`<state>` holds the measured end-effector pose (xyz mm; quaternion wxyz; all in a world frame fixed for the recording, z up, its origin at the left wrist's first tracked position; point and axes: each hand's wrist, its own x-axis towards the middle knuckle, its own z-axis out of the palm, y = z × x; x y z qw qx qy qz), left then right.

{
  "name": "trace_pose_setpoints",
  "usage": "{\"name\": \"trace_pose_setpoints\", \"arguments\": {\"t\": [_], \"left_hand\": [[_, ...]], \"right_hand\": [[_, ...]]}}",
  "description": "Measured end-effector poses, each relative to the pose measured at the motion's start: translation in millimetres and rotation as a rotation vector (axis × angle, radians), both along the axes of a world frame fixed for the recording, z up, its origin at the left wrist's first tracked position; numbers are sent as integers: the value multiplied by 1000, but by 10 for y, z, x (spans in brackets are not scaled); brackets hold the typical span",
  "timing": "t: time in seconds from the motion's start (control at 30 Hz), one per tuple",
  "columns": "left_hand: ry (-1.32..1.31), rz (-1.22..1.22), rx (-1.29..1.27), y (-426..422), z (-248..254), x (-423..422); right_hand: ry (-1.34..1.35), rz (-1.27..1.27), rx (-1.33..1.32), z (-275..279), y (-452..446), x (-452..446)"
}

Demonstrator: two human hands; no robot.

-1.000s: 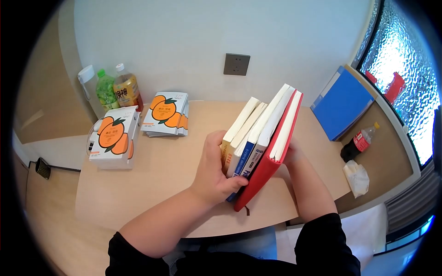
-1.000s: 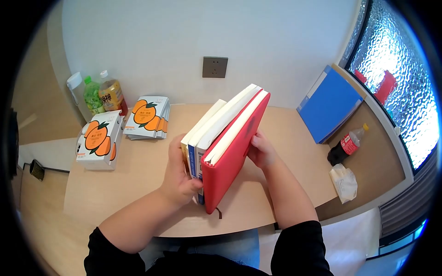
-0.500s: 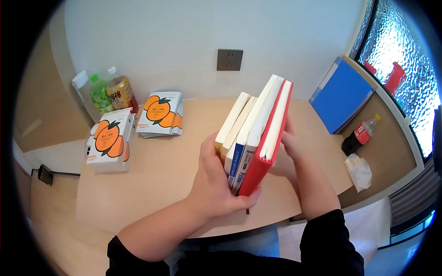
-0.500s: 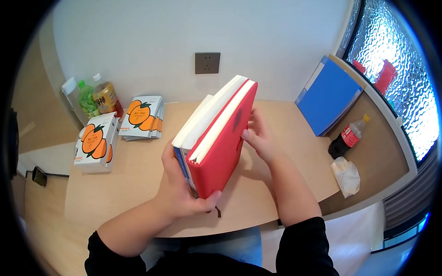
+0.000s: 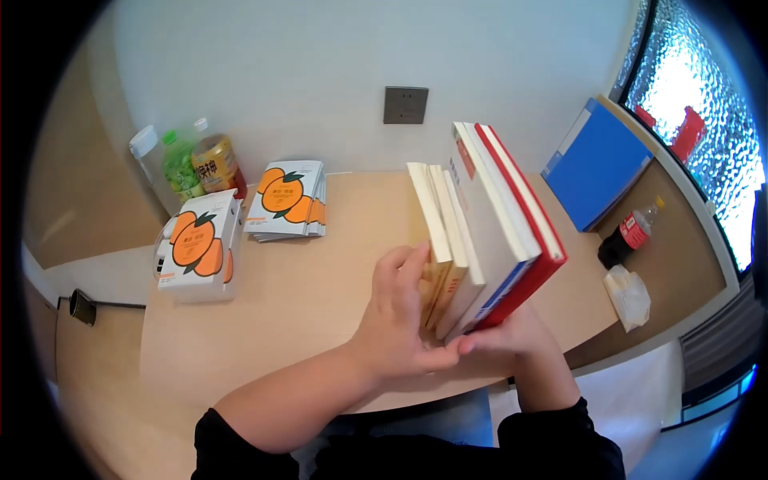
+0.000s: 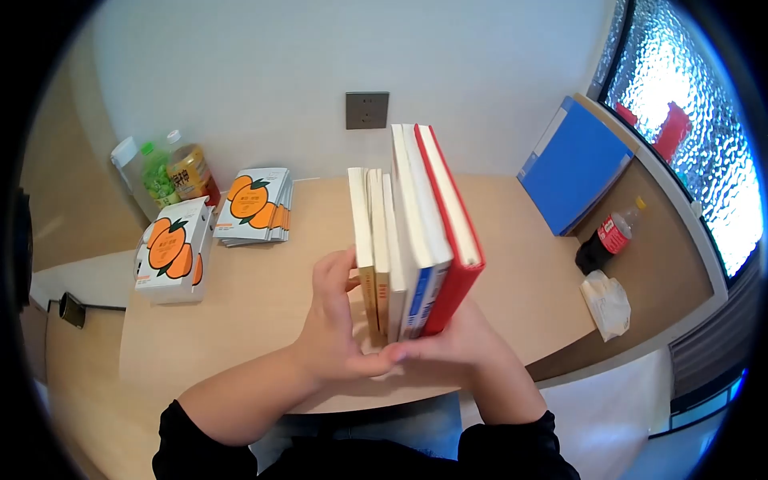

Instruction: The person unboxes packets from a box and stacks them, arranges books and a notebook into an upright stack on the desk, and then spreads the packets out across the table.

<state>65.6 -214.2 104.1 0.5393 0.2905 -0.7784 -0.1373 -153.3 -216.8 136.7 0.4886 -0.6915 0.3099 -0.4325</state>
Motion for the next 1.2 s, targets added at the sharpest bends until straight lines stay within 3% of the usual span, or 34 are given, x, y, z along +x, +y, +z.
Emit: {"name": "trace_pose_setpoints", "arguments": {"t": [0.07, 0.1, 0.23, 0.47, 1.2], "left_hand": [[-23, -73, -1, -80, -19, 5], [39, -171, 134, -113, -23, 2], [-139, -149, 143, -462, -229, -94], [-216, 16, 116, -412, -311, -567], [-399, 121, 97, -417, -349, -670]], "right_hand": [[-25, -90, 62, -315, -141, -277], [-46, -106, 42, -362, -181, -377], [-165, -218, -55, -516, -393, -806], [-369, -410, 223, -447, -544, -1072], [-561, -281, 384, -311, -549, -911]]}}
